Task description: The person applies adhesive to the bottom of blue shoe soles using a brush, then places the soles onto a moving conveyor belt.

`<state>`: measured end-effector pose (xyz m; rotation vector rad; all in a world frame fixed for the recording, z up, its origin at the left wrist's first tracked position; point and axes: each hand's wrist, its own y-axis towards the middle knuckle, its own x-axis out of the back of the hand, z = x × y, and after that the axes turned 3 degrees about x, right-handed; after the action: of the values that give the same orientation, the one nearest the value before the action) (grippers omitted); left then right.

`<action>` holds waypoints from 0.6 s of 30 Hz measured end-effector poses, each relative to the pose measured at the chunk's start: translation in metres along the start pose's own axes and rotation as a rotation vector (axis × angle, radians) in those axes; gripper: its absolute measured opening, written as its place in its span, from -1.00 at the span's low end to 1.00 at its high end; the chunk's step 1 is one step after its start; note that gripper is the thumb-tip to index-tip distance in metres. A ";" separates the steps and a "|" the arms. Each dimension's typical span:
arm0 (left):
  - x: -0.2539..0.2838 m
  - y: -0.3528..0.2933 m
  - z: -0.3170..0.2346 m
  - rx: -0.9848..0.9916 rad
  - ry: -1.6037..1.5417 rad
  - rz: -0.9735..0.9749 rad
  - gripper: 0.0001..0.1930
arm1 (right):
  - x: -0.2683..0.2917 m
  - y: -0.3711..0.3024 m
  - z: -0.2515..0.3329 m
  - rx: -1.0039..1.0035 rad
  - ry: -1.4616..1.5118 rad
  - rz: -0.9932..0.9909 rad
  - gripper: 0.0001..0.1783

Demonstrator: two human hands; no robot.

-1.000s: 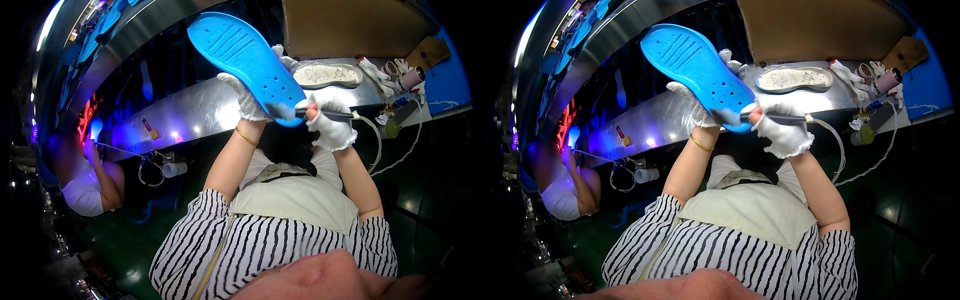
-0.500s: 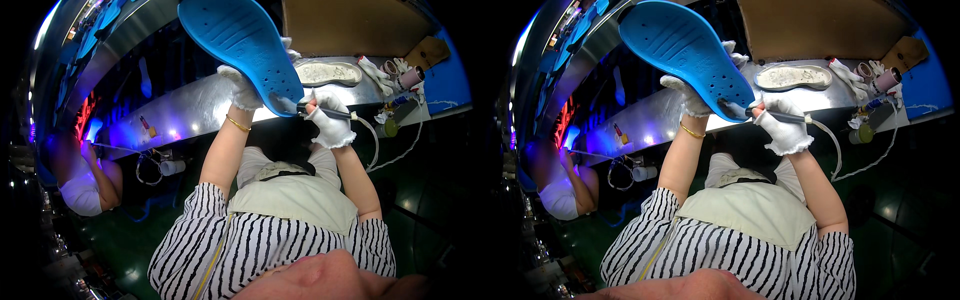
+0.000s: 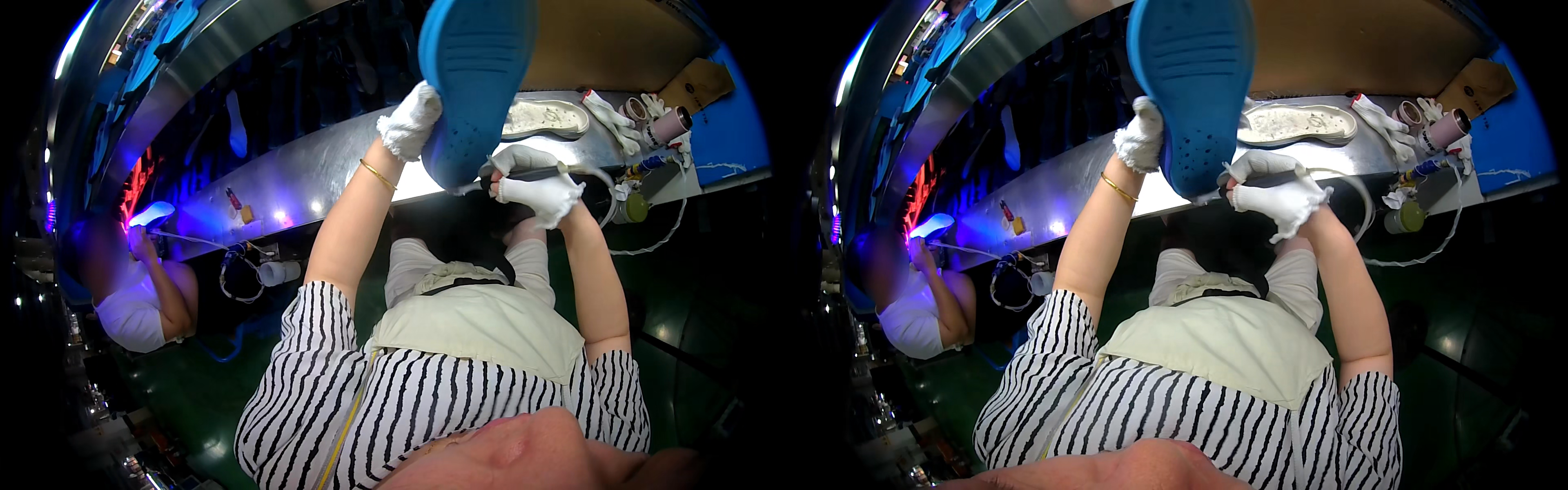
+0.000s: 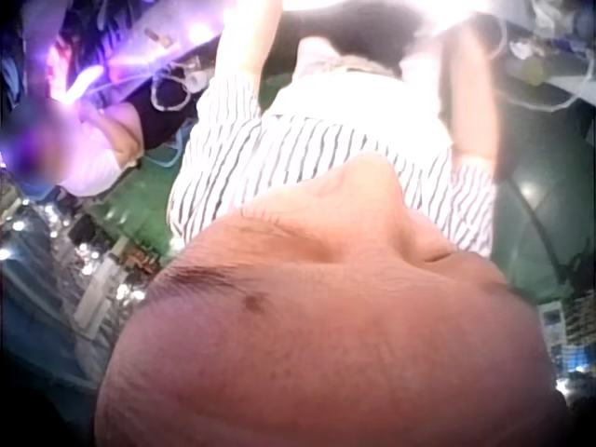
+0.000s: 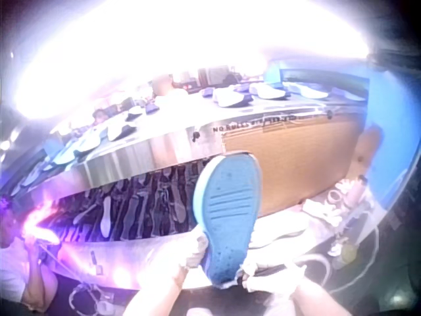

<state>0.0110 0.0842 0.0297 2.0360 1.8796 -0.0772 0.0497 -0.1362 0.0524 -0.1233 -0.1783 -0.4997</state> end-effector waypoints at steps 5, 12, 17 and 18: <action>-0.003 0.009 -0.001 0.187 -0.004 0.013 0.03 | 0.006 0.001 -0.001 0.119 0.254 0.012 -0.92; -0.005 0.020 -0.008 0.500 0.091 -0.103 -0.09 | -0.008 0.006 0.014 0.212 -0.066 -0.005 -0.93; -0.002 0.015 -0.011 0.573 0.091 -0.170 -0.10 | -0.002 0.017 0.010 0.180 0.111 -0.028 -0.91; -0.002 0.016 -0.012 0.579 0.076 -0.164 -0.09 | -0.005 0.018 0.011 0.242 0.023 -0.087 -0.91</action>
<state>0.0242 0.0850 0.0456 2.2469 2.2618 -0.6655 0.0527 -0.1166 0.0604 0.1271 -0.2207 -0.5625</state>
